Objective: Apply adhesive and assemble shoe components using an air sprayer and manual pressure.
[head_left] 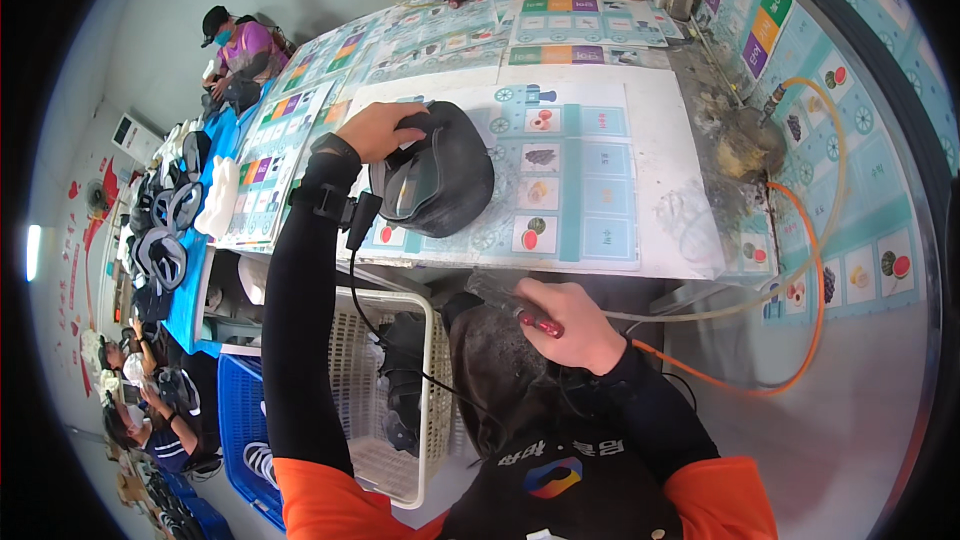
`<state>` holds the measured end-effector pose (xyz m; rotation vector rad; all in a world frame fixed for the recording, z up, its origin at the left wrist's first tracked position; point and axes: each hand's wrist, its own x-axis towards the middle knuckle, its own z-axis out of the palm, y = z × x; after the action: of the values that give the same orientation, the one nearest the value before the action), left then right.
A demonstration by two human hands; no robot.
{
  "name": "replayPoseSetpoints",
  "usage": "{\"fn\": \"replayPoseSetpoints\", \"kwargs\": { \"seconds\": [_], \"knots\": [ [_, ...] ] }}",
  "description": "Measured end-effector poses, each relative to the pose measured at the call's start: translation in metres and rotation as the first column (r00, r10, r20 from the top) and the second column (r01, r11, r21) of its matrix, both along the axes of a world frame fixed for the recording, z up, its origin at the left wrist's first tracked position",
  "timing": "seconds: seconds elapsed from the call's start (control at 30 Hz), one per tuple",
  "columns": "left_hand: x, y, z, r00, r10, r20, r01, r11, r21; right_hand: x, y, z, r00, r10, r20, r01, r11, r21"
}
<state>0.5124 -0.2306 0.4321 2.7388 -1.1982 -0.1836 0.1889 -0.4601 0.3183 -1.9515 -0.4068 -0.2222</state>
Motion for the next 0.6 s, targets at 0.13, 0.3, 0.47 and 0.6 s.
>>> {"fn": "replayPoseSetpoints", "kwargs": {
  "seconds": [0.13,0.3,0.47,0.6],
  "knots": [
    [-0.005,-0.001,0.000,1.000,0.006,-0.005,-0.006,1.000,0.000,0.004,-0.011,0.003,0.975,-0.223,-0.014,0.223,0.961,0.166],
    [-0.005,-0.001,-0.002,1.000,0.000,0.005,0.000,1.000,-0.014,0.005,-0.035,0.026,0.987,-0.153,-0.037,0.157,0.977,0.144],
    [0.000,-0.019,0.000,1.000,-0.011,-0.010,0.011,1.000,-0.014,0.011,-0.047,0.012,0.985,-0.172,-0.009,0.171,0.969,0.178],
    [0.005,0.000,0.007,0.999,0.020,-0.038,-0.022,0.999,-0.043,0.020,-0.051,0.026,0.955,-0.272,-0.122,0.282,0.957,0.070]
  ]
}}
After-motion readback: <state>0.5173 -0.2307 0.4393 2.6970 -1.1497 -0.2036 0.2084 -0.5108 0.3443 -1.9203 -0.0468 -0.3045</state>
